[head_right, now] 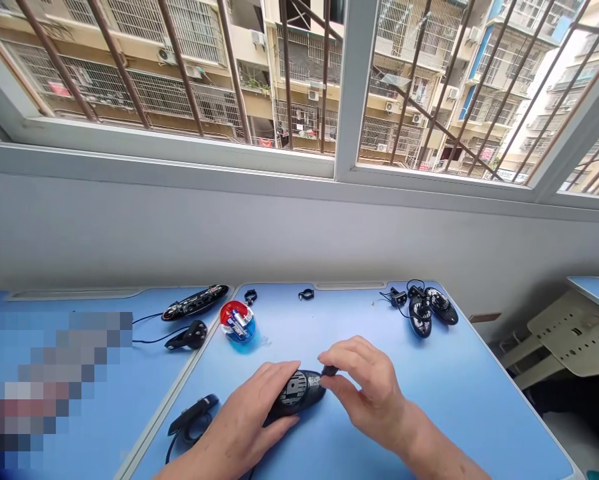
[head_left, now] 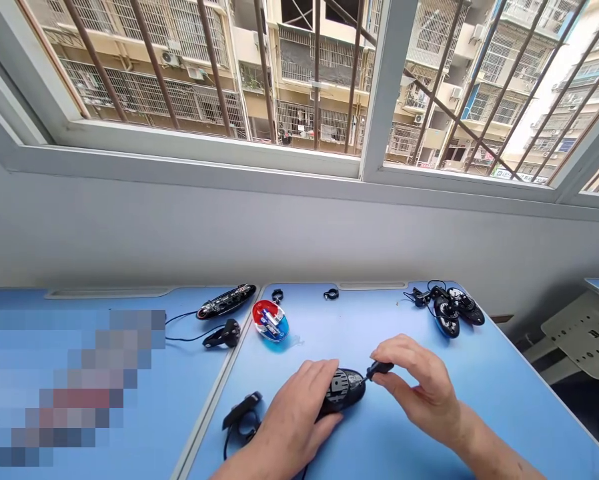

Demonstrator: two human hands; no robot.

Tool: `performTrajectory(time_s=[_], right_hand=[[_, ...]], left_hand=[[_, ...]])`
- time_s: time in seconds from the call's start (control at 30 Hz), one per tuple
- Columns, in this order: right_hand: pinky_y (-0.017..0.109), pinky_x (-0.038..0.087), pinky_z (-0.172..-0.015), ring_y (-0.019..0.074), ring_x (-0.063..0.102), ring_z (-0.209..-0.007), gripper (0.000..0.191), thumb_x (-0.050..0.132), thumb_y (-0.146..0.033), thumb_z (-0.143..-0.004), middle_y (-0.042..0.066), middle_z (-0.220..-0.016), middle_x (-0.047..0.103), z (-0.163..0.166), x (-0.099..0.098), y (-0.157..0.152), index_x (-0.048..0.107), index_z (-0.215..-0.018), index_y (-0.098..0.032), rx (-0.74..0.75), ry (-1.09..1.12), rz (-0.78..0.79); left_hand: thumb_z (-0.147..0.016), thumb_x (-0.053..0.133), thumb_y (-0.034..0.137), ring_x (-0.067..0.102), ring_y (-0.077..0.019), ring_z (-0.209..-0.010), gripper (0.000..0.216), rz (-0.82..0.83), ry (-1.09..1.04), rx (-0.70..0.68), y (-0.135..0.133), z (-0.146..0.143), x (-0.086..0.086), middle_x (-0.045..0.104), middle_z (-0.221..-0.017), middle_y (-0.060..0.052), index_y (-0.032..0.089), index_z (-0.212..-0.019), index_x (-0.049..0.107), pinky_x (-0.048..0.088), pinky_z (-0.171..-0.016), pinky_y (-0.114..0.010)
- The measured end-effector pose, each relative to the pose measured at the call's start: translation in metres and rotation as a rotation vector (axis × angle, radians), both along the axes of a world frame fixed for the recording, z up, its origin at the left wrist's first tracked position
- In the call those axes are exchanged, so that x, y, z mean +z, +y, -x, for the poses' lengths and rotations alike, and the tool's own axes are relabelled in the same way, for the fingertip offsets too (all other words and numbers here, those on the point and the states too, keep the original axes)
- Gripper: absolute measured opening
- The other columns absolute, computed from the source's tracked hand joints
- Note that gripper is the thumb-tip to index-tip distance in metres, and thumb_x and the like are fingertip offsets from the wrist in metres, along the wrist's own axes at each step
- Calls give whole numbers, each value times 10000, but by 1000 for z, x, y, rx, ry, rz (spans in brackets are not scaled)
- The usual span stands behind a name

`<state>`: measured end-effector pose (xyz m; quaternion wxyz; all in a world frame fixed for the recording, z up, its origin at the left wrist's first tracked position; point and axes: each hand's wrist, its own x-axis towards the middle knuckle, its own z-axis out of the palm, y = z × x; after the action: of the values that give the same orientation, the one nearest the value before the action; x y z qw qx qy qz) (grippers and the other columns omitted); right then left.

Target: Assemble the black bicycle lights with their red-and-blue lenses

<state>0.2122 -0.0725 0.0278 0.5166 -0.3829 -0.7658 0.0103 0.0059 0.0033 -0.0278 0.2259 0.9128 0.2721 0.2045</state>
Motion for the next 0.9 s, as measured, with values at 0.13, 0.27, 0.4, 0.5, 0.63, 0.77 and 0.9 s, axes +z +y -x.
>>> performTrajectory(time_s=[0.13, 0.27, 0.4, 0.5, 0.63, 0.77, 0.9], right_hand=[[336, 565, -689, 189, 654, -803, 362, 559, -34, -896, 81, -919, 708, 0, 2, 0, 564, -1218, -200, 43, -30, -17], [331, 576, -720, 184, 678, -856, 379, 504, -41, -924, 84, -996, 723, -1, 4, -1, 537, -1260, -213, 76, -62, 1], [311, 567, -651, 174, 672, -747, 303, 534, -100, -931, 60, -893, 722, 1, 3, -1, 543, -1207, -225, 17, -79, -6], [300, 538, -577, 165, 625, -632, 282, 566, -149, -925, 31, -775, 685, 5, -2, 1, 523, -1190, -237, -123, -86, -66], [286, 513, -528, 159, 572, -569, 290, 604, -195, -917, 9, -694, 632, 11, -9, 5, 492, -1183, -232, -303, -112, -175], [300, 521, -523, 166, 564, -577, 239, 585, -259, -940, 31, -712, 635, 10, -9, 6, 493, -1157, -218, -277, -132, -171], [342, 574, -617, 202, 657, -749, 267, 502, -230, -973, 96, -907, 692, 2, 0, 0, 504, -1239, -209, -149, -120, -84]], left_hand=[[-711, 653, 75, 589, -298, -993, 566, -11, -2, 16, 1, -1, -2, 642, -1147, -96, 211, -1232, 478, 523, -844, -442], [-708, 647, 89, 598, -300, -975, 549, -22, -4, 28, 0, -1, -1, 653, -1120, -95, 207, -1221, 493, 527, -833, -443], [-718, 636, 96, 602, -302, -968, 523, -42, -10, 26, -1, -1, 1, 657, -1115, -96, 211, -1209, 497, 529, -821, -434], [-728, 623, 95, 599, -293, -963, 538, -61, -37, 13, -1, -1, -3, 650, -1122, -83, 230, -1228, 476, 525, -820, -424], [-721, 613, 78, 584, -297, -983, 600, -95, -67, 17, 0, -1, -14, 631, -1145, -85, 234, -1271, 430, 513, -831, -431], [-719, 616, 77, 580, -294, -987, 605, -79, -55, 17, 0, -1, -15, 625, -1143, -89, 231, -1272, 425, 512, -831, -427], [-729, 637, 73, 571, -299, -1027, 554, 9, 13, 28, -3, -1, 0, 621, -1176, -108, 199, -1238, 458, 500, -878, -443]])
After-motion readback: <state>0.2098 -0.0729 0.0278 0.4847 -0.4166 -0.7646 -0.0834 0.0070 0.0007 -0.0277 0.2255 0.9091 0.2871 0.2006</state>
